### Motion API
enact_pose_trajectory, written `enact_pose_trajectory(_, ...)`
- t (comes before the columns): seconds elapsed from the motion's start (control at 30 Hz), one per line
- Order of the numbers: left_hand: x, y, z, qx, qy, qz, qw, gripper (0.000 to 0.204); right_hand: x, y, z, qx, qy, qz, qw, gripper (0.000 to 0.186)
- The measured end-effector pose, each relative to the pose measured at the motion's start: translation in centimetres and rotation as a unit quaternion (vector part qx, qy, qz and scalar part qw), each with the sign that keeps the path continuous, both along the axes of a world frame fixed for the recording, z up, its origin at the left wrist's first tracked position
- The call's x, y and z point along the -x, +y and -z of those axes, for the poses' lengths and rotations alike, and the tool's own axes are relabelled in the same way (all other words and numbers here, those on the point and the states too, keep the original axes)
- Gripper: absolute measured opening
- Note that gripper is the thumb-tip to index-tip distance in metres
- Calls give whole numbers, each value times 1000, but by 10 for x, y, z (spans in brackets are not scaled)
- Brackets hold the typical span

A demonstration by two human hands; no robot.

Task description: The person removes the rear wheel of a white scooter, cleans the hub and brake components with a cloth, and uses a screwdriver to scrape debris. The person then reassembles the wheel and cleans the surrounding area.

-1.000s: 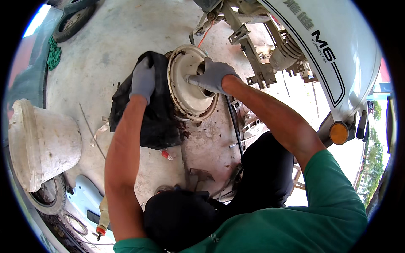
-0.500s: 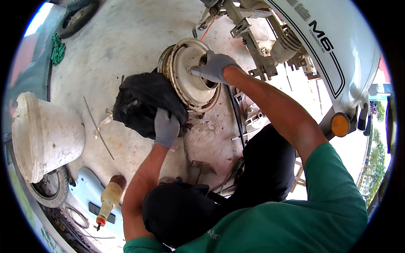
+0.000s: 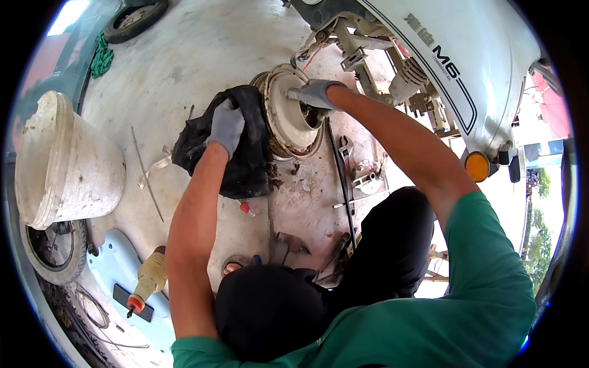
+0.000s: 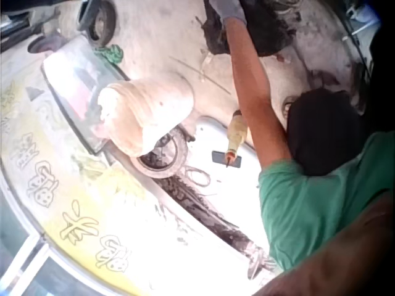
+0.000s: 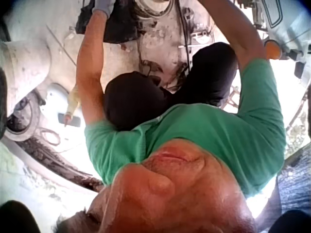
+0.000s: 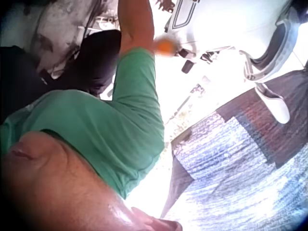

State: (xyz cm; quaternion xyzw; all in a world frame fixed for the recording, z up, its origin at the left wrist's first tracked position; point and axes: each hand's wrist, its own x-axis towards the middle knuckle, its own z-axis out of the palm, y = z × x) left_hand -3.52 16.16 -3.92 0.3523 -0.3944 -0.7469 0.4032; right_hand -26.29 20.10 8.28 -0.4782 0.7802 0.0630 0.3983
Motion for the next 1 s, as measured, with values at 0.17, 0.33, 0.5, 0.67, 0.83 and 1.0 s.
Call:
enact_pose_trajectory(0.17,-9,-42,1,32,-36,72,996,17,-19,17,-3,92,124,-96,983,100)
enact_pose_trajectory(0.33,-10,-11,0,189,-179,67,963,16,-16,23,-4,86,151,-70,982,95)
enact_pose_trajectory(0.5,-21,113,19,437,-310,-135,833,11,-22,20,-5,78,151,-69,983,91)
enact_pose_trajectory(0.67,-33,162,33,414,-383,37,825,12,-17,19,1,98,147,-61,982,89)
enact_pose_trajectory(0.83,-47,134,11,188,-340,-65,919,25,-14,23,1,104,146,-57,982,92)
enact_pose_trajectory(1.0,-42,45,-40,399,-412,-63,817,25,-15,20,3,111,156,-48,980,89)
